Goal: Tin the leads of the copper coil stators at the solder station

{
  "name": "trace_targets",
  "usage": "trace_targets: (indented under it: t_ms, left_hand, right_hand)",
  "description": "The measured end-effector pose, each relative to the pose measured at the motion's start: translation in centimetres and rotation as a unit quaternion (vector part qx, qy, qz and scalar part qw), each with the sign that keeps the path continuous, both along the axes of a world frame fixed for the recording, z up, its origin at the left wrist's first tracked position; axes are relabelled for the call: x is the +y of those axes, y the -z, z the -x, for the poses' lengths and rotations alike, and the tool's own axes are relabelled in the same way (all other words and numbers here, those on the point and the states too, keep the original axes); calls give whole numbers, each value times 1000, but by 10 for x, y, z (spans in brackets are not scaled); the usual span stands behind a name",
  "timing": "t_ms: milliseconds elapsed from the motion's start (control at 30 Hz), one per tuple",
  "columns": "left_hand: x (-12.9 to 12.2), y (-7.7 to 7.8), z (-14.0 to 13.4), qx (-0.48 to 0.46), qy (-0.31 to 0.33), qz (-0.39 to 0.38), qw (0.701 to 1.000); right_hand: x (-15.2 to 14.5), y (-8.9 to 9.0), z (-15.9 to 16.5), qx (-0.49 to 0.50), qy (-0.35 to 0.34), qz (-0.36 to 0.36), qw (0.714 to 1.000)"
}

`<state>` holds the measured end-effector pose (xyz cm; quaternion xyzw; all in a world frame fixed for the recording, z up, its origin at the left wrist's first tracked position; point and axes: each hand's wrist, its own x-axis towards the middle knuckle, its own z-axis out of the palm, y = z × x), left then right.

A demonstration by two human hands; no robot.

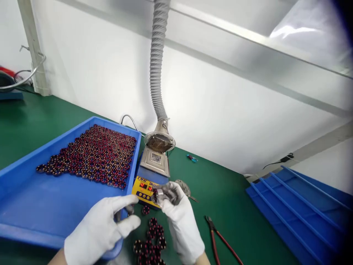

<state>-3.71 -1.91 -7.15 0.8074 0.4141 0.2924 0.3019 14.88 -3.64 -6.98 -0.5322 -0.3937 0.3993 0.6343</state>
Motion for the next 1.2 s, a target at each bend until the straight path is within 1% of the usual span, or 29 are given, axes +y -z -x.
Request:
trace_targets:
  t_ms: [33,67,133,200,267,333,400,533,600,700,767,900,967,1033,1100,1167,1200]
  left_hand:
    - [1,-8,-6,-38,-19,-75,996]
    - [1,-17,-13,-69,-29,-154,985]
    - [3,-34,-26,-97,-28,-291,951]
    - [7,-48,-38,-105,-53,-384,916]
    - [11,-54,-45,-112,-81,-434,890]
    - [15,-54,-49,-116,-93,-450,881]
    - [19,-52,-50,-108,-92,-452,880]
    - [24,-47,-49,-109,-62,-429,894]
    - [26,-45,-46,-114,-41,-402,908]
    - [28,-44,-40,-102,-17,-376,921]
    - [29,-43,-37,-97,-7,-377,921]
    - [26,-43,-39,-103,21,-391,914]
    - [24,-44,-41,-104,28,-403,909]
    - [23,-46,-42,-94,29,-417,903]
    - [22,-48,-40,-82,20,-426,901]
    - [22,-51,-39,-79,6,-431,899]
    - [22,-51,-38,-79,-3,-436,897]
  right_hand:
    - [1,-14,3,34,-7,-25,999]
    - [0,-26,7,84,-36,-43,995]
    - [-2,-43,17,145,-75,-83,983]
    - [-1,-48,25,166,-93,-119,974]
    - [4,-45,27,165,-105,-130,972]
    - [14,-37,24,162,-119,-121,972]
    - [23,-30,19,162,-124,-110,973]
    - [28,-21,9,143,-122,-99,977]
    - [24,-21,6,111,-120,-115,980]
    - [17,-26,3,50,-113,-146,982]
    - [13,-31,2,23,-117,-155,981]
    - [8,-38,3,-15,-91,-160,983]
    - [7,-40,4,21,-76,-157,984]
    - [6,-41,5,116,-65,-157,979]
    - [5,-41,3,198,-50,-160,966]
    - [7,-37,1,218,-37,-152,963]
    - [9,-33,0,212,-48,-136,967]
